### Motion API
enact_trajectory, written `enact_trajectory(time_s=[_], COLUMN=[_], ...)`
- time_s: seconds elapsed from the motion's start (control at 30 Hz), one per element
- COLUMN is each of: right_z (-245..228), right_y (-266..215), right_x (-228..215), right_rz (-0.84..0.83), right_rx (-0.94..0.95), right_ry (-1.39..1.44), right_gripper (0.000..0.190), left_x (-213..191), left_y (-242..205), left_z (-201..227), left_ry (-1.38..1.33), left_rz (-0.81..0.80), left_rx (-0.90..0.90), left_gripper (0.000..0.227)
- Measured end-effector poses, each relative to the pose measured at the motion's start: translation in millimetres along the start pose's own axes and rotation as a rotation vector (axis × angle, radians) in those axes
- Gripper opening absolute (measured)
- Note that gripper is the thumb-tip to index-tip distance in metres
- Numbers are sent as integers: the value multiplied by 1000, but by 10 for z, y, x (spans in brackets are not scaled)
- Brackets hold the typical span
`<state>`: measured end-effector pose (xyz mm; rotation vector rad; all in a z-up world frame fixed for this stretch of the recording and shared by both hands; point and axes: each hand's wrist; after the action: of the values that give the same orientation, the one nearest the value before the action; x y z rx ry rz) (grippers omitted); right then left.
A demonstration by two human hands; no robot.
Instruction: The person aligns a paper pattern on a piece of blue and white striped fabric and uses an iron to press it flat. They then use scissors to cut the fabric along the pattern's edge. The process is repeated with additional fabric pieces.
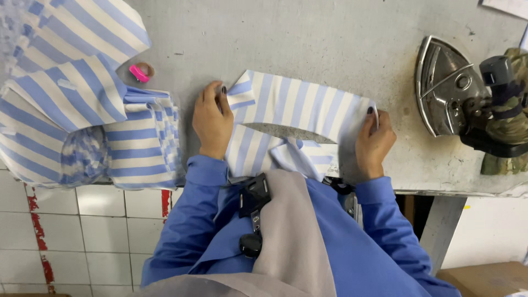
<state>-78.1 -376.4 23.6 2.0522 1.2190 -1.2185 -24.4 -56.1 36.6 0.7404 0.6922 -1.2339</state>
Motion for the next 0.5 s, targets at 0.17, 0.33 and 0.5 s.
enact_trajectory(time_s=[0.17, 0.33, 0.5], right_z=[203, 320, 406], right_y=[260, 443, 477], right_x=[-16, 22, 95], right_rz=[174, 262, 276], right_rx=[-144, -215, -166], right_ry=[-63, -164, -245], right_gripper=[15, 14, 7], left_x=[252, 362, 310], left_y=[7, 32, 83], left_z=[-182, -136, 60], left_ry=[-87, -68, 136], left_rz=[181, 194, 209], left_rx=[85, 211, 255], left_gripper=[5, 4, 58])
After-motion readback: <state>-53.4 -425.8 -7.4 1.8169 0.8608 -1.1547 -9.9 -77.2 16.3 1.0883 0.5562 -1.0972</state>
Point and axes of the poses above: each hand's wrist, its own y-axis towards the middle knuckle, its own x-axis out of the palm, z = x × y, and after that the axes turned 6 degrees about x, right-handed
